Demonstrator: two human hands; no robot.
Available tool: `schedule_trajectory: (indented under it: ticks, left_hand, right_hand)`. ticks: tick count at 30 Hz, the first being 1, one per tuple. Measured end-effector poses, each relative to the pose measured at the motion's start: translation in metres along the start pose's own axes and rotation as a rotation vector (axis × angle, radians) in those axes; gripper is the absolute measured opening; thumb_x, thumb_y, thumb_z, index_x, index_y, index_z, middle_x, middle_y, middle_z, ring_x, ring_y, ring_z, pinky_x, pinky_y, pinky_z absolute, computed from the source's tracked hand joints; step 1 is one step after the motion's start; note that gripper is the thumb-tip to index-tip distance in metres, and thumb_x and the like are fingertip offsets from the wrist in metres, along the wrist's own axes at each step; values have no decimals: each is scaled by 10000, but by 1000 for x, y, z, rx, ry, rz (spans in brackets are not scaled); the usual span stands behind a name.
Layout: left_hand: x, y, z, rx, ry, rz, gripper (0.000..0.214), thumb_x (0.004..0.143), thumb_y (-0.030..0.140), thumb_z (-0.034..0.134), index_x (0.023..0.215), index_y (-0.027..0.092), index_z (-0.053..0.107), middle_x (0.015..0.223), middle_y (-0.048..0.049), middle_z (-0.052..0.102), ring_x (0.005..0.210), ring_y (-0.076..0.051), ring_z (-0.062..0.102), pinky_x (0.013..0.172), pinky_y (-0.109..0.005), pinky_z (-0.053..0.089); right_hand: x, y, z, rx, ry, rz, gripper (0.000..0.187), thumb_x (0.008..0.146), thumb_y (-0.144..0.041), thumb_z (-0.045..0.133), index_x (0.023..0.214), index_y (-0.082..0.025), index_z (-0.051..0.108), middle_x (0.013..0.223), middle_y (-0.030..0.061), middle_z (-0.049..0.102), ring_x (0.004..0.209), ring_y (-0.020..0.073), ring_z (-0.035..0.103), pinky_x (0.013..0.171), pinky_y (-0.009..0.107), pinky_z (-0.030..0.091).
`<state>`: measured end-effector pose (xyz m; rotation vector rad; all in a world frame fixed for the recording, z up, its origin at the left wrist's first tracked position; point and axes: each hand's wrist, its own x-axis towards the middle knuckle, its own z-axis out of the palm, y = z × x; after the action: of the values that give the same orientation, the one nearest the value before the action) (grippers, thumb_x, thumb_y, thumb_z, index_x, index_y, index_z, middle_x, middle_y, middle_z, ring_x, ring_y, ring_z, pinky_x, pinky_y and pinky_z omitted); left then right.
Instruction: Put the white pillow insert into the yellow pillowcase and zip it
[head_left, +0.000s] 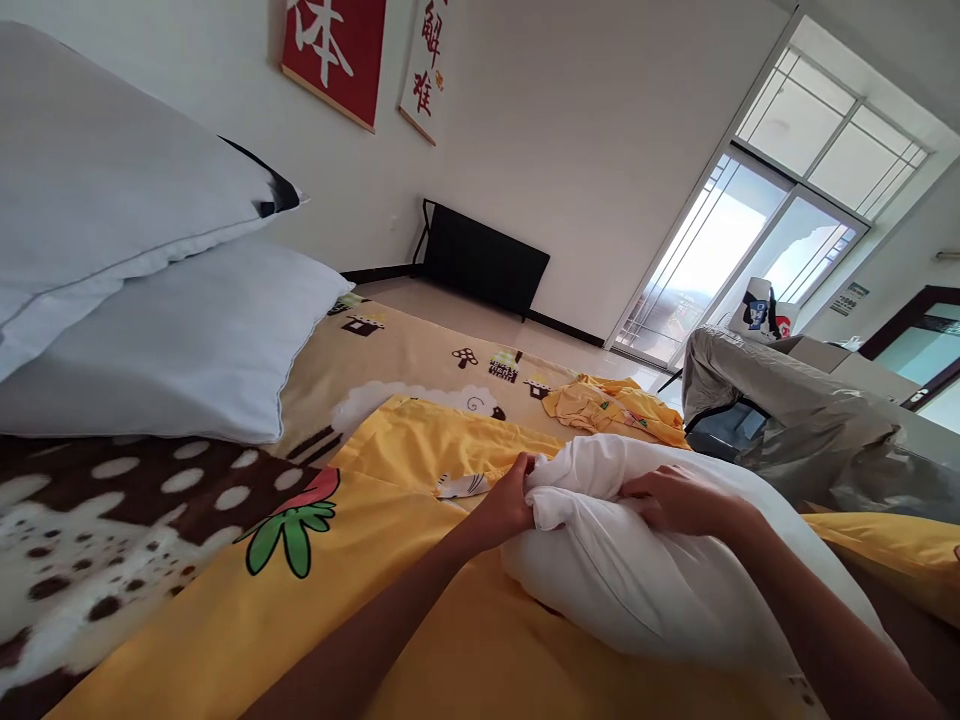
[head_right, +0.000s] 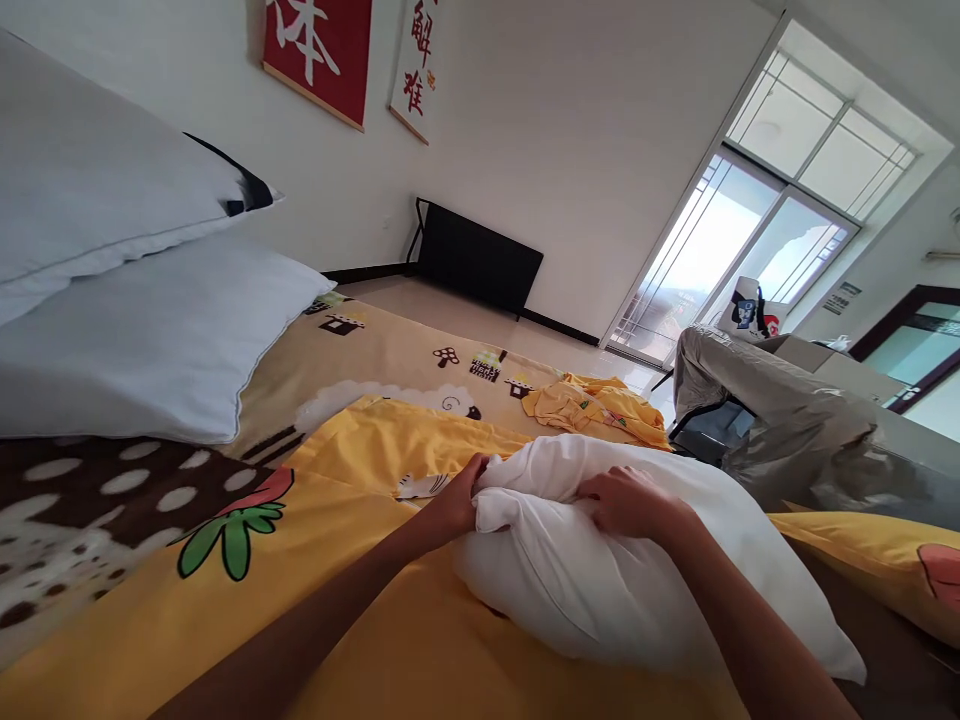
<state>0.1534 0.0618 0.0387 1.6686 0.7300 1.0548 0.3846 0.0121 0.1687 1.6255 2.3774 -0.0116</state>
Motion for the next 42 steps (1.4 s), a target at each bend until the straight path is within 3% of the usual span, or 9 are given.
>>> schedule_trajectory:
  ticks: [5,8,16,20,23,28,32,37,42]
  left_hand:
    - [2,-4,3,-90,-31,-47,430,622,307,699,1020,172,608,998,-40,673,931,-225,602,790,-271,471]
    - [3,-7,7,-40,68,-15,273,654,308,657,872,144,647,849,-31,672,812,-198,598,708,-251,457]
    - [3,-11,9,61,278,-25,252,668,337,575,821,141,622,793,-33,646,756,-190,559,698,-274,433]
    - [4,-11,6,92,334,-30,219,676,328,555,801,158,615,774,-16,632,748,-180,545,703,-275,424]
    - [6,-15,7,89,385,-31,176,690,318,530,755,167,593,750,-9,600,737,-175,527,706,-279,416]
    - [7,-22,5,3,440,-57,188,691,290,499,783,164,604,796,-28,622,776,-184,544,723,-283,432]
    - [10,-30,-1,-119,441,-89,273,689,349,523,844,149,627,827,-40,652,757,-180,563,692,-270,456]
    - [16,-44,-8,-174,467,-146,370,681,408,532,891,121,632,785,-47,647,697,-169,558,624,-254,446]
    - [17,-52,-14,-3,520,-181,273,692,354,513,786,131,640,717,-25,607,693,-167,516,614,-248,389]
  right_hand:
    - [42,17,33,66,-106,-14,187,686,-189,533,790,-204,687,828,51,696,792,208,603,724,316,406]
    - [54,16,45,74,-89,4,194,683,-203,542,817,-166,677,883,92,689,828,230,598,716,320,413]
    - [31,24,27,186,20,-24,337,851,-165,364,1015,-191,657,1033,64,680,933,187,607,835,319,438]
    - [-10,-21,14,-103,343,99,438,876,-183,381,1293,-138,506,1246,153,584,1082,274,565,898,427,427]
    - [-36,-82,18,-251,559,3,497,881,-209,414,1367,-106,408,1374,159,472,1212,282,479,964,439,403]
    - [-24,-141,51,-288,727,-50,610,823,-190,454,1412,-92,330,1463,141,349,1345,269,326,1039,409,346]
    - [30,-116,65,-252,669,-31,619,785,-142,454,1390,-52,360,1435,175,384,1333,281,347,1067,434,283]
    - [86,-70,45,-89,595,-198,525,803,-175,411,1322,-113,461,1373,112,488,1305,207,385,1088,405,227]
    - [121,-56,29,33,391,-219,527,801,-245,427,1318,-152,468,1335,102,530,1280,207,419,1050,397,256]
